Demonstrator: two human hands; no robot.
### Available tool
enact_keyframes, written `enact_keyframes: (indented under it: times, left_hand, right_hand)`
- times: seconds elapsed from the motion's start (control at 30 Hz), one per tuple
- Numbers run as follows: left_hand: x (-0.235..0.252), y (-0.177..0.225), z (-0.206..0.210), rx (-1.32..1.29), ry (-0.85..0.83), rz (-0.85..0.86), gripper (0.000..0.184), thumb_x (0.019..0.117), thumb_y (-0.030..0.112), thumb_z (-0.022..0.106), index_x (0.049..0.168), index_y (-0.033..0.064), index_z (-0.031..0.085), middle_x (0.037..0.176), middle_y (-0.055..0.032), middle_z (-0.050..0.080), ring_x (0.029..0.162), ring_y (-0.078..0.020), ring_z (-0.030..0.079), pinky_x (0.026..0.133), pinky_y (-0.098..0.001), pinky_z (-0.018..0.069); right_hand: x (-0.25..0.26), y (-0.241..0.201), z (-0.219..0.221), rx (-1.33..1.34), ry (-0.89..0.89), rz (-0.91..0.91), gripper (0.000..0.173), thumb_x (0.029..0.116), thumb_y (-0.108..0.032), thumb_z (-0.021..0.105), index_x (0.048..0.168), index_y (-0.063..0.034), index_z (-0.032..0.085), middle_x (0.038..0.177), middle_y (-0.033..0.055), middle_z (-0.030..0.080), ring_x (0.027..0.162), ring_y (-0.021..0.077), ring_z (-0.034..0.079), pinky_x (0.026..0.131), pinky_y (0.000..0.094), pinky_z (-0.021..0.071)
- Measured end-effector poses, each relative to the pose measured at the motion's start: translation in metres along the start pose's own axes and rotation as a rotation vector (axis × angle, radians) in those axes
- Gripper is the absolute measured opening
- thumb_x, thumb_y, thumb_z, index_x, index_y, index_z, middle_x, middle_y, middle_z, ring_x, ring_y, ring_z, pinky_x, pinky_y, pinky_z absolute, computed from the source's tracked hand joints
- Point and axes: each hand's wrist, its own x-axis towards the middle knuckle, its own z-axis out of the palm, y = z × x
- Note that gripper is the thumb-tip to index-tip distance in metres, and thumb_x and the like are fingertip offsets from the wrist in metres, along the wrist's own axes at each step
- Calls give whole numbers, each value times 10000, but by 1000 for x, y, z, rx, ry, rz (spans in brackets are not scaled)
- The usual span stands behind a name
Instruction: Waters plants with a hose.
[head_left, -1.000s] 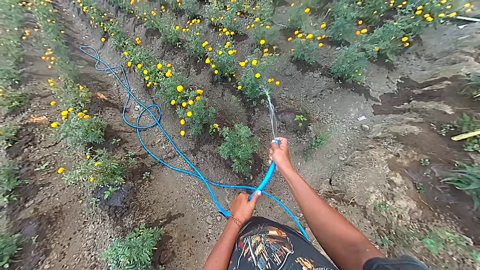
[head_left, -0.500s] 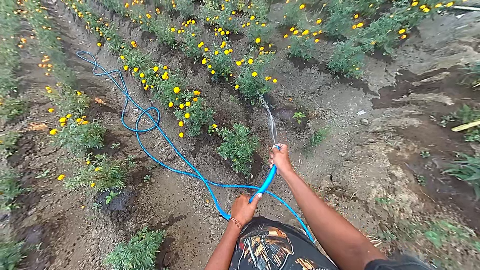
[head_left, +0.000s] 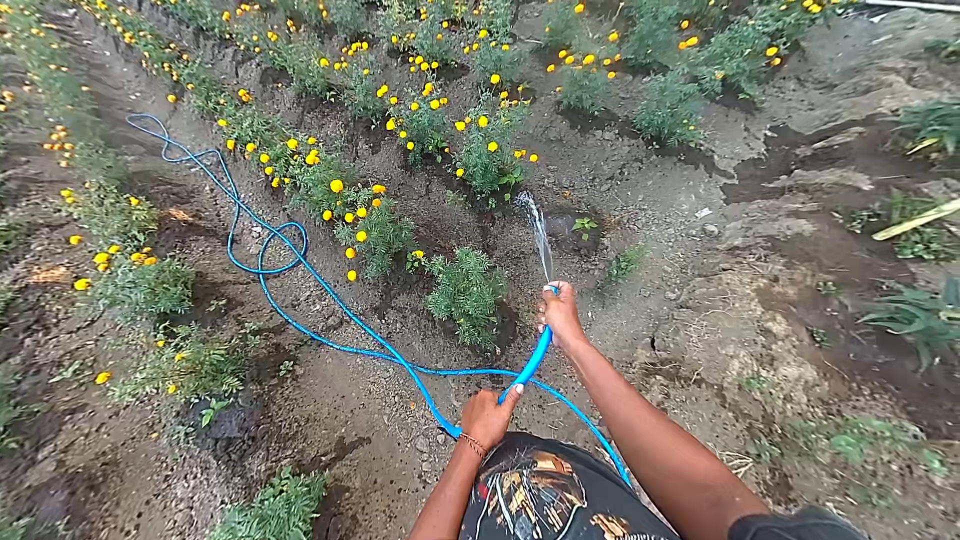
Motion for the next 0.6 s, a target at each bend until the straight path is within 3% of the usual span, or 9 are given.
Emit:
enact_keyframes:
  times: [0.6]
  left_hand:
    - [4, 2, 2, 19, -15, 10, 774, 1030, 689, 292, 805, 28, 626, 796, -137, 607, 802, -314, 624, 752, -562, 489]
  right_hand:
    - [-3, -6, -3, 6, -7, -12, 213, 1134, -210, 380, 1310, -91, 387, 671, 3, 384, 414, 95, 370, 378, 255, 381]
